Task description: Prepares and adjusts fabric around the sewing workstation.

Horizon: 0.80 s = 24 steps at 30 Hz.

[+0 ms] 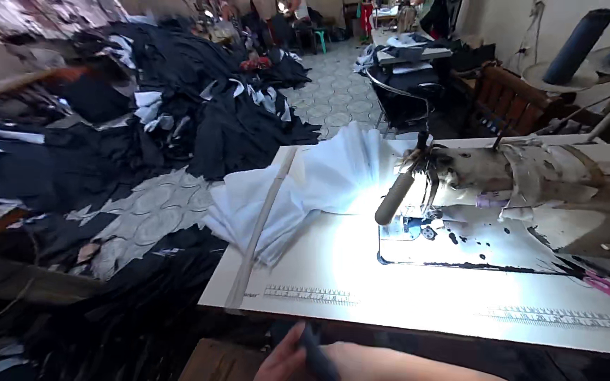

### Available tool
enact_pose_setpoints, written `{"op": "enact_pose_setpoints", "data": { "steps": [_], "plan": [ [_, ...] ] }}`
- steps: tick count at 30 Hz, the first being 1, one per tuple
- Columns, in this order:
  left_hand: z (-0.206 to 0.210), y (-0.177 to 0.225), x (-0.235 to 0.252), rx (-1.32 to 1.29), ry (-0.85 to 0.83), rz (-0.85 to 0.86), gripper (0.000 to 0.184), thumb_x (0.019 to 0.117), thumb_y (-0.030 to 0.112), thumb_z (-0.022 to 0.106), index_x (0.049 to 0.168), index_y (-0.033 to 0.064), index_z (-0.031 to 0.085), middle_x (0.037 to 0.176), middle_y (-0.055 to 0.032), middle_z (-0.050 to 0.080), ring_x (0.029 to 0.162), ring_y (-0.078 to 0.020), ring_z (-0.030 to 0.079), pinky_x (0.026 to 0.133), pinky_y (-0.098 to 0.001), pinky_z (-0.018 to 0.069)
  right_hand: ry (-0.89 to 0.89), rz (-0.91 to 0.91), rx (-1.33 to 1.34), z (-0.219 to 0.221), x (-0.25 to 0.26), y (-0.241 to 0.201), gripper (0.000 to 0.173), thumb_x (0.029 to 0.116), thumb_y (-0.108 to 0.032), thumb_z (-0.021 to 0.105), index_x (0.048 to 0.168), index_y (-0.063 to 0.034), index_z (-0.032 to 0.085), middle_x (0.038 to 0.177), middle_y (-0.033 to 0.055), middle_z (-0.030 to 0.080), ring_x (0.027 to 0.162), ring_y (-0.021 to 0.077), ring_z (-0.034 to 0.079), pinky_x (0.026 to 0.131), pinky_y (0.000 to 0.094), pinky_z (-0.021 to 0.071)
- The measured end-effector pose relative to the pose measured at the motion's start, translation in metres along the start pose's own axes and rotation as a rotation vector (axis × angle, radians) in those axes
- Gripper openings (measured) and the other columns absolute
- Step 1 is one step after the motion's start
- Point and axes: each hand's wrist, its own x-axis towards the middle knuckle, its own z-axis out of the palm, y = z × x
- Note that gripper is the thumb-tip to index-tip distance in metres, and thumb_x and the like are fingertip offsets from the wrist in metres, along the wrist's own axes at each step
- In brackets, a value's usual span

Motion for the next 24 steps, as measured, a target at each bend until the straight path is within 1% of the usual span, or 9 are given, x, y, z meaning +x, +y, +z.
{"op": "enact_pose_setpoints", "data": {
  "steps": [6, 9, 11, 14, 16, 18, 20, 22, 24],
  "plan": [
    [0.044, 0.083, 0.089, 0.351, 0.365, 0.968, 0.022, 0.105, 0.034, 0.053, 0.125, 0.037, 0.061, 0.113, 0.0209, 0.072, 0.102, 0.0061, 0.067, 0.087, -0.0162, 0.057, -0.067, 0.156, 0.226, -0.046, -0.055, -0.036, 0.026, 0.0906, -0.009, 0.07, 0.112, 0.0052, 0.065, 0.098, 0.0067, 0.07, 0.089, 0.007, 0.065, 0.084, 0.0293, 0.0535],
    [0.032, 0.088, 0.093, 1.274, 0.589, 0.814, 0.034, 0.1022, 0.021, 0.058, 0.107, -0.0128, 0.062, 0.091, -0.0153, 0.068, 0.082, -0.0189, 0.068, 0.075, -0.0405, 0.0571, 0.225, 0.093, 0.357, -0.095, -0.121, -0.039, 0.028, 0.0875, -0.007, 0.067, 0.115, -0.0063, 0.064, 0.097, -0.0107, 0.072, 0.089, -0.0051, 0.067, 0.083, 0.0195, 0.057],
    [0.053, 0.076, 0.097, 1.436, 0.335, 0.697, 0.038, 0.0942, 0.027, 0.068, 0.101, -0.0103, 0.065, 0.091, -0.0229, 0.07, 0.08, -0.0299, 0.07, 0.069, -0.0463, 0.0576, 0.377, 0.05, 0.085, -0.119, -0.147, -0.064, 0.024, 0.0894, -0.004, 0.063, 0.113, 0.0019, 0.064, 0.097, -0.0039, 0.071, 0.089, -0.0039, 0.065, 0.084, 0.0187, 0.0552],
    [0.113, 0.032, 0.102, 1.196, -0.248, 0.684, 0.055, 0.084, 0.034, 0.08, 0.122, -0.0029, 0.063, 0.122, -0.0235, 0.066, 0.115, -0.0296, 0.064, 0.1, -0.0451, 0.0509, 0.274, -0.136, -0.163, -0.119, -0.152, -0.095, 0.022, 0.0844, 0.001, 0.066, 0.102, 0.0145, 0.065, 0.081, 0.017, 0.068, 0.075, 0.0124, 0.065, 0.069, 0.0275, 0.0525],
    [0.132, 0.021, 0.102, 1.051, -0.483, 0.562, 0.024, 0.0793, 0.012, 0.076, 0.097, -0.0033, 0.071, 0.088, -0.015, 0.073, 0.082, -0.0218, 0.073, 0.073, -0.0428, 0.0587, 0.361, -0.272, 0.092, -0.114, -0.146, -0.089, 0.017, 0.0853, -0.005, 0.066, 0.095, 0.0093, 0.065, 0.077, 0.0037, 0.066, 0.072, 0.0, 0.062, 0.067, 0.0169, 0.0496],
    [0.115, 0.032, 0.097, 0.828, -0.462, 0.439, 0.01, 0.0961, 0.014, 0.062, 0.098, 0.008, 0.071, 0.087, 0.0067, 0.072, 0.085, 0.0053, 0.066, 0.079, -0.0191, 0.0556, 0.413, -0.24, 0.463, -0.103, -0.143, -0.065, 0.029, 0.0899, -0.034, 0.069, 0.108, -0.0114, 0.068, 0.094, -0.0138, 0.072, 0.087, -0.0088, 0.066, 0.079, 0.0137, 0.0537],
    [0.085, 0.051, 0.099, 0.644, -0.298, 0.506, 0.021, 0.1049, 0.033, 0.054, 0.117, 0.0371, 0.071, 0.108, 0.0293, 0.069, 0.101, 0.0168, 0.061, 0.09, -0.0106, 0.0514, 0.266, -0.048, 0.513, -0.073, -0.14, -0.033, 0.034, 0.0838, -0.032, 0.064, 0.108, -0.0088, 0.066, 0.094, -0.0093, 0.07, 0.086, -0.0039, 0.064, 0.078, 0.0211, 0.0523],
    [0.042, 0.066, 0.107, 0.583, -0.077, 0.642, 0.025, 0.1033, 0.026, 0.055, 0.123, 0.036, 0.068, 0.115, 0.0254, 0.068, 0.104, 0.0089, 0.063, 0.09, -0.0163, 0.0526, 0.033, 0.152, 0.274, -0.064, -0.148, -0.023, 0.036, 0.0891, -0.016, 0.065, 0.115, 0.0086, 0.066, 0.098, 0.0122, 0.071, 0.085, 0.0143, 0.066, 0.081, 0.0365, 0.0532],
    [0.005, 0.071, 0.109, 0.537, 0.06, 0.592, 0.027, 0.0994, 0.01, 0.053, 0.121, 0.021, 0.066, 0.11, 0.0131, 0.07, 0.093, -0.0004, 0.066, 0.083, -0.0235, 0.0551, 0.1, 0.281, 0.195, -0.092, -0.171, -0.046, 0.029, 0.0914, -0.005, 0.059, 0.117, 0.0086, 0.064, 0.098, 0.0144, 0.068, 0.081, 0.0166, 0.062, 0.077, 0.0373, 0.052]
  ]
}}
